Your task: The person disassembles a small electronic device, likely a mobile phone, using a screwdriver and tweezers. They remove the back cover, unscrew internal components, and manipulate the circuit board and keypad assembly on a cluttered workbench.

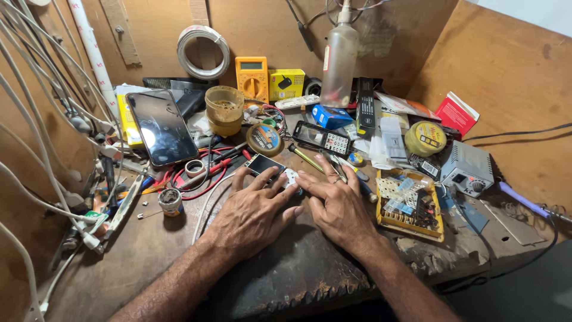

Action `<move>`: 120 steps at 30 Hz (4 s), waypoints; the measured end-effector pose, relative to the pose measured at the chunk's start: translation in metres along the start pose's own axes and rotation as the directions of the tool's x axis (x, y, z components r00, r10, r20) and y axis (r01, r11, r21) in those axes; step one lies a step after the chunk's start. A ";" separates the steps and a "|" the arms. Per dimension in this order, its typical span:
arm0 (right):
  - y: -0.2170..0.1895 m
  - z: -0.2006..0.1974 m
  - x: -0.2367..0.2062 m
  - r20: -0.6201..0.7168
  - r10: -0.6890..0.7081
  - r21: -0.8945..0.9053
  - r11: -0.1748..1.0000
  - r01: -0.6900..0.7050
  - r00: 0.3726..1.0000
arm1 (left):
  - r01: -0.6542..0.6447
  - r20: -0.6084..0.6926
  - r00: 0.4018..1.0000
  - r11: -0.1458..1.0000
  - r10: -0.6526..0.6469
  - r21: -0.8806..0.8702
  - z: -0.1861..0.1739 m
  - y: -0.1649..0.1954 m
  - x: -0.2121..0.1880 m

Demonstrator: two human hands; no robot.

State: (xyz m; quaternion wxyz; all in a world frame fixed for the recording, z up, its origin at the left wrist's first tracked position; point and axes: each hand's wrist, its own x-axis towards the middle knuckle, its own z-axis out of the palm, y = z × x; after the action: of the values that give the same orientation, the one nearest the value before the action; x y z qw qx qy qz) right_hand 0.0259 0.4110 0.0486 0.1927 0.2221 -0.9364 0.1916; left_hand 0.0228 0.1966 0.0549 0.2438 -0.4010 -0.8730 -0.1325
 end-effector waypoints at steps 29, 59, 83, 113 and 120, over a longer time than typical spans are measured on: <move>-0.006 0.001 0.001 -0.045 -0.028 -0.050 0.998 0.026 0.999 | 0.042 0.000 0.999 0.999 -0.042 -0.029 -0.009 0.003 -0.002; -0.008 0.000 -0.001 -0.050 -0.051 -0.047 0.998 0.049 0.997 | 0.022 -0.044 0.999 0.999 -0.024 -0.044 -0.012 0.006 -0.004; 0.018 -0.004 0.026 -0.178 -0.010 -0.134 0.991 -0.014 0.984 | 0.052 -0.265 0.963 0.999 -0.054 -0.015 -0.021 0.011 -0.004; 0.021 -0.054 0.070 -0.422 0.132 0.048 0.991 -0.124 0.897 | 0.104 -0.307 0.940 0.981 -0.150 -0.162 -0.027 0.010 0.003; -0.068 -0.041 0.017 -0.196 0.339 0.252 0.924 -0.287 0.920 | 0.444 0.167 0.595 0.148 -0.786 -0.884 -0.015 0.032 0.024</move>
State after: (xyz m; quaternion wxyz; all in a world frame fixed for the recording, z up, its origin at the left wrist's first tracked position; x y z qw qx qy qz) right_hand 0.0564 0.3667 0.1102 0.2434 0.0641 -0.9036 0.3466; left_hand 0.0384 0.2261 0.0813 0.0719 -0.0324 -0.7036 -0.7062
